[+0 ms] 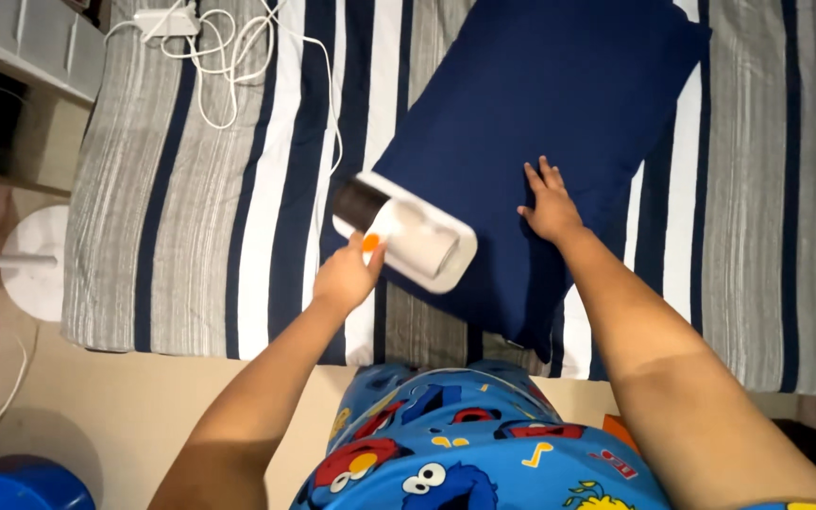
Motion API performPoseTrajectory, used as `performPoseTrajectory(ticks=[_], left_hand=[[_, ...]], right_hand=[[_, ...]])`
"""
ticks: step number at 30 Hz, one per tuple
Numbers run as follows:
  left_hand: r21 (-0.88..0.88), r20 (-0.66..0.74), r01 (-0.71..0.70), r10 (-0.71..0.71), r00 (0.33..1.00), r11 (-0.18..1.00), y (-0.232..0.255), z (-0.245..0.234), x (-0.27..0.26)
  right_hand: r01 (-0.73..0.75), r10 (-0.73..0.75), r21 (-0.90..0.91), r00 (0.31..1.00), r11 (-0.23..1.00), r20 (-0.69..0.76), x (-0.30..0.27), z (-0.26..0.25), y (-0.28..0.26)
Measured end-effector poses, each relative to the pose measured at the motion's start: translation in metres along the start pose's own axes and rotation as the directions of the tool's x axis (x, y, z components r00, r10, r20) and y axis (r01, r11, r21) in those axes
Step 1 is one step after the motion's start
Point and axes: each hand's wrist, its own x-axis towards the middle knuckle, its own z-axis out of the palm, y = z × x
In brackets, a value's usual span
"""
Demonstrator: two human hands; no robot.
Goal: The person places a blue pillow on a striped bed and uses a handheld electric fabric shaver to remove lint from its surface. They systematically move the device across the pillow, occasionally adjusting its position, and then pick up a folded striped cloth from a laundry basket.
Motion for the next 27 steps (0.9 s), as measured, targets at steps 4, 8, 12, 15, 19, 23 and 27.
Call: performPoseTrajectory(ticks=[4,8,12,15,19,23,27], left_hand=[[0.015,0.048,0.047,-0.048,0.998,0.999,-0.029,0.000,-0.019],[-0.118,0.135,0.130,-0.113,0.984,0.985,-0.004,-0.051,-0.013],[-0.281,0.058,0.017,0.000,0.998,0.960,0.047,-0.087,0.028],[-0.178,-0.306,-0.404,0.340,0.889,0.897,0.073,-0.052,0.122],[-0.371,-0.057,-0.204,0.197,0.979,0.906,0.204,-0.069,0.174],[-0.124,-0.135,-0.371,0.355,0.925,0.920,0.281,-0.020,0.257],[-0.156,-0.100,-0.261,0.248,0.964,0.953,0.327,0.015,0.290]], right_hand=[[0.024,-0.023,0.020,0.999,1.000,-0.029,0.001,0.004,0.007],[0.027,-0.026,0.070,0.999,0.997,-0.027,-0.006,-0.025,-0.003],[0.094,-0.073,0.147,0.987,0.985,-0.142,0.011,-0.034,0.031],[0.045,-0.023,0.134,0.986,0.990,-0.164,0.025,-0.043,0.060],[0.003,0.019,0.116,0.982,0.993,-0.188,0.045,-0.058,0.100],[-0.055,0.072,0.089,0.977,0.995,-0.203,0.059,-0.071,0.135],[-0.042,0.071,0.149,0.977,0.988,-0.200,0.059,-0.066,0.157]])
